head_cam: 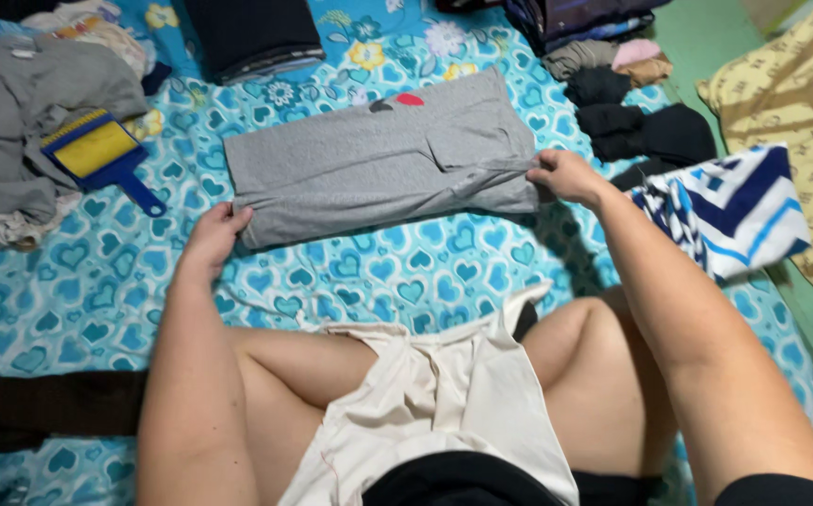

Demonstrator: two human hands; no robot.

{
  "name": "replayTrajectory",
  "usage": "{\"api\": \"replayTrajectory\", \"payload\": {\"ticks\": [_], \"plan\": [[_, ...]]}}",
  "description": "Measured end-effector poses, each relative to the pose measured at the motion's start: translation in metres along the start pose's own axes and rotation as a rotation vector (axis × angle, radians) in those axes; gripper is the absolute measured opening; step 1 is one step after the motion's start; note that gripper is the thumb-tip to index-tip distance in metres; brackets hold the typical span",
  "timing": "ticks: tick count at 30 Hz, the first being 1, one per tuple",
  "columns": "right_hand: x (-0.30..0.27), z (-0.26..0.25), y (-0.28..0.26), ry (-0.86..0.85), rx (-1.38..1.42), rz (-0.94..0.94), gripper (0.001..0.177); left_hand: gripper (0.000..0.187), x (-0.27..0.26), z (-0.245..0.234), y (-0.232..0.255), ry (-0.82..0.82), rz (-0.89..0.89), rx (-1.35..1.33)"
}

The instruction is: The person sits on a bed and folds a grey t-shirt by hand. They smooth the fabric, fold the sleeves and sides inward, and then fold the shirt into a compact rectangle. The folded shirt is placed on a stack of other folded clothes.

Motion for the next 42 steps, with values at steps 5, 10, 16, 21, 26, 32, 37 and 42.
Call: {"api": "replayTrajectory", "payload": {"ticks": [5,10,16,21,26,32,37,42], "plan": [[0.084,-0.036,-0.032,0.171,0.096,-0.061,0.018,0.031,0.042,-0.012,0.014,0.303,0.114,-0.102],[0.187,-0.028,-0.036,0.236,0.085,-0.246,0.017,0.032,0.047,-0.013,0.04,0.645,0.189,0.104],[0.267,0.026,0.001,0.073,-0.041,-0.204,0.016,0.031,0.048,-0.011,0.07,0.682,0.109,0.287],[0.282,0.037,0.02,0.109,-0.09,-0.167,0.019,0.032,0.068,-0.019,0.066,0.684,0.008,0.403],[0.269,0.033,-0.009,0.219,-0.229,-0.343,0.022,0.037,0.077,-0.017,0.065,0.651,0.02,0.423],[0.204,-0.009,0.021,0.352,0.009,0.037,0.036,0.05,0.065,-0.023,0.061,0.587,-0.073,0.488],[0.144,-0.009,0.067,0.224,0.301,0.311,0.043,0.039,0.051,-0.009,0.052,0.61,-0.048,0.535],[0.13,-0.006,0.024,0.294,-0.223,0.179,0.038,0.029,0.039,0.003,0.057,0.706,0.035,0.549]]}}
Point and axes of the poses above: each hand's wrist, its own x-axis towards the middle knuckle, its own z-axis out of the palm, y = z × x, the point moved 10 cm from there along x, towards the middle knuckle, and after that the axes turned 14 degrees about -z, right-handed, at the moved point
